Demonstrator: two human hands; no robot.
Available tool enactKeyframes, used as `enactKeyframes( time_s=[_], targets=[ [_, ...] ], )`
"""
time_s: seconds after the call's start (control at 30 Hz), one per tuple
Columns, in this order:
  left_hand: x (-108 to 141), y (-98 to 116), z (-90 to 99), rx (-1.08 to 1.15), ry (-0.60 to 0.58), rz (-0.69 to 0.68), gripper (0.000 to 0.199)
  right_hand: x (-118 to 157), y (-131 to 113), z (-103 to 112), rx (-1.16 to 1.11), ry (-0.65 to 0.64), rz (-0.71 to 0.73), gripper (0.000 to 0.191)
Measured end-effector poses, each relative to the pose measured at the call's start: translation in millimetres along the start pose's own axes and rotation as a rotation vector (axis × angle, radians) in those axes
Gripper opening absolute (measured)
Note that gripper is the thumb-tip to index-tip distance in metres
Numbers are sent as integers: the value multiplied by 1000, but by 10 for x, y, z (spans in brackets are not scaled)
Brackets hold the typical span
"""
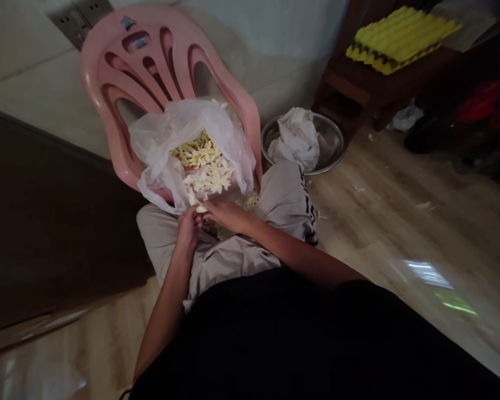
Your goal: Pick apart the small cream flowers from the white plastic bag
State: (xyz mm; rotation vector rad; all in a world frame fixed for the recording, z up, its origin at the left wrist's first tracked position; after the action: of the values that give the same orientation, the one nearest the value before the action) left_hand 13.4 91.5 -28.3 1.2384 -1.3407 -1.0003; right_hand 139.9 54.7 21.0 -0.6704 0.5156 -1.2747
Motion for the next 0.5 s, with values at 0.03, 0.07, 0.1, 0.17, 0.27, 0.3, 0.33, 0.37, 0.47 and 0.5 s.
enactKeyframes(
  time_s=[0.03, 0.07, 0.1, 0.17, 0.27, 0.3, 0.33, 0.37, 0.47, 0.5],
  targets=[
    [4, -15, -7, 6, -19, 33, 35, 16, -17, 6, 77, 5, 9, 25],
    [9, -28, -10, 7, -33, 60, 35, 27, -36, 12, 147, 13, 17, 24],
    [15, -42, -12, 3, -47, 84, 35, 33, -55, 17, 209, 20, 25, 24],
    [28, -73, -17, -3, -77, 124, 33, 38, -92, 18, 301, 32, 34, 25],
    [48, -126, -28, 0, -128, 168, 31, 45, -132, 15, 365, 45, 40, 26],
    [52, -140, -30, -3, -143, 173, 31, 48, -137, 13, 369, 46, 41, 26],
    [52, -149, -30, -9, -152, 171, 31, 48, -135, 11, 365, 47, 39, 26],
    [50, -153, -27, -19, -157, 161, 31, 44, -127, 5, 352, 44, 35, 26],
    [36, -153, -22, -62, -145, 117, 30, -7, -65, -21, 216, 18, -1, 20],
    [35, -153, -22, -71, -133, 107, 28, -36, -38, -20, 124, 18, -24, 17]
  ],
)
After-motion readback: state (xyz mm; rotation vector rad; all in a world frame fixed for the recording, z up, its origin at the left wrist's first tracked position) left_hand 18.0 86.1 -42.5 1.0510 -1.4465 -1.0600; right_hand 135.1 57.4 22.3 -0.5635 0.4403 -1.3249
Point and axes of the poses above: each hand's wrist, its own x-axis away from the middle knuckle, its own z-axis out of the back of the hand, y = z × x, the point moved 8 cm from there along -x, towards the middle knuckle, and after that the axes turned 15 degrees about -z, right-handed, at the moved point
